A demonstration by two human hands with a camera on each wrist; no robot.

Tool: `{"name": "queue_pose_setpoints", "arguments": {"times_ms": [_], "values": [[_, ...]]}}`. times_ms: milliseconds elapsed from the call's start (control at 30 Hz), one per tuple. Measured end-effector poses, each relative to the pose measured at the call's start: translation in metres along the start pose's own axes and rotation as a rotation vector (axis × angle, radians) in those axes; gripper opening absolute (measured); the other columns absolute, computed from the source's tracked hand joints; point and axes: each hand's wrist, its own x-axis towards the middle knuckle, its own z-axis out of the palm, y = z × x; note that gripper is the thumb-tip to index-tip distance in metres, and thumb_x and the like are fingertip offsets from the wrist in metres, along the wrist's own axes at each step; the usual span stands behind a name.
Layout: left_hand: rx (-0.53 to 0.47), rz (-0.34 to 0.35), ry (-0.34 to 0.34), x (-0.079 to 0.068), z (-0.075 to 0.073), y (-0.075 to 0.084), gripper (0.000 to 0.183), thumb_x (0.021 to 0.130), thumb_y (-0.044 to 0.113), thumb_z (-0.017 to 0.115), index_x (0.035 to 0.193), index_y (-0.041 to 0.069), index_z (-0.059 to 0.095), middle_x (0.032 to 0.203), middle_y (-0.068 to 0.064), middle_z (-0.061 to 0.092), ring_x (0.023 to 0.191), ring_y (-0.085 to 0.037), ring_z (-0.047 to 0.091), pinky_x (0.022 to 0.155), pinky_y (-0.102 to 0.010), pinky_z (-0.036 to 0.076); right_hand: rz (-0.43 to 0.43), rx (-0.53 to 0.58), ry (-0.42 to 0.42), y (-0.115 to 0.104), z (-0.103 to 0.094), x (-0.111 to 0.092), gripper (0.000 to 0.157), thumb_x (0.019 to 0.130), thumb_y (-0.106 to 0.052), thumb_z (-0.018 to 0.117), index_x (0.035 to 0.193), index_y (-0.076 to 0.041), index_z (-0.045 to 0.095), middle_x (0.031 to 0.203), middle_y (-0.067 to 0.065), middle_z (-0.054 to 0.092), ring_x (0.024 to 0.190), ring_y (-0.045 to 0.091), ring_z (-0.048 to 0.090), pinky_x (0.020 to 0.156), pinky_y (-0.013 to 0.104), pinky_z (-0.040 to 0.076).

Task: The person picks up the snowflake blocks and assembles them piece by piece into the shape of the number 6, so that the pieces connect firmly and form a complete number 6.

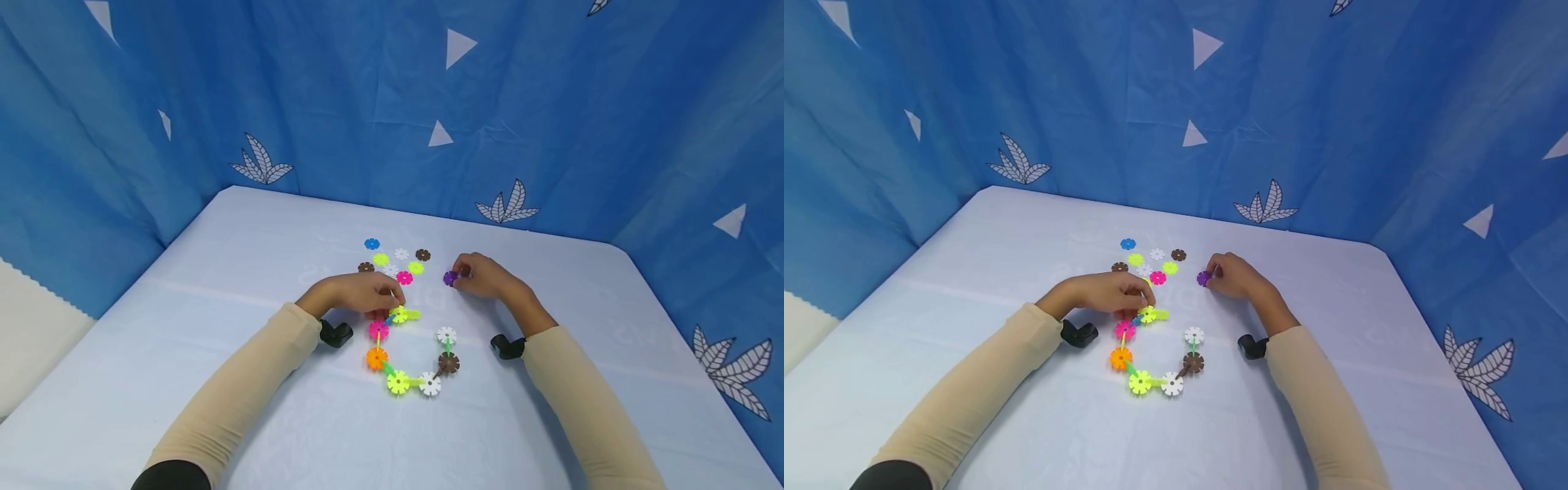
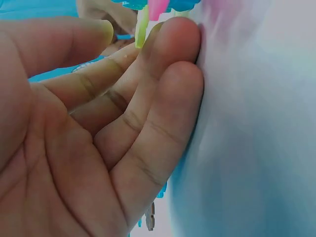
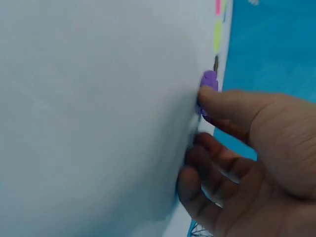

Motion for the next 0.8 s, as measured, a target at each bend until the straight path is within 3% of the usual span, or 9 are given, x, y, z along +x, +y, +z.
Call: {"name": "queue_pose_setpoints", "arguments": {"times_ms": [267, 533, 800], "values": [[-0.012, 0.018, -0.006, 0.002, -0.002, 0.002, 0.021, 0.102, 0.013, 0.059, 0.119, 0.006, 0.066, 0.087, -0.006, 0.068, 0.075, -0.022, 0.061, 0.076, -0.032, 0.052, -0.031, 0.273, -0.133, -0.009, 0.008, -0.034, 0.006, 0.099, -0.009, 0.065, 0.101, -0.004, 0.063, 0.084, 0.008, 0.061, 0.079, 0.025, 0.053, 0.068, 0.034, 0.044], [0.001, 0.038, -0.007, 0.004, -0.001, 0.002, 0.022, 0.102, 0.012, 0.060, 0.120, 0.004, 0.067, 0.087, -0.004, 0.069, 0.075, -0.019, 0.061, 0.076, -0.031, 0.053, -0.044, 0.474, -0.203, -0.022, 0.021, -0.046, 0.009, 0.097, -0.009, 0.067, 0.103, -0.003, 0.065, 0.086, 0.008, 0.065, 0.082, 0.024, 0.057, 0.075, 0.035, 0.048], [0.012, 0.047, 0.024, 0.004, 0.004, 0.002, 0.018, 0.101, 0.012, 0.061, 0.116, 0.005, 0.069, 0.083, -0.003, 0.067, 0.073, -0.017, 0.059, 0.076, -0.030, 0.052, 0.005, 0.514, -0.212, -0.033, 0.027, -0.047, 0.007, 0.097, -0.008, 0.069, 0.102, -0.004, 0.067, 0.090, 0.008, 0.068, 0.086, 0.024, 0.061, 0.081, 0.034, 0.050]]}}
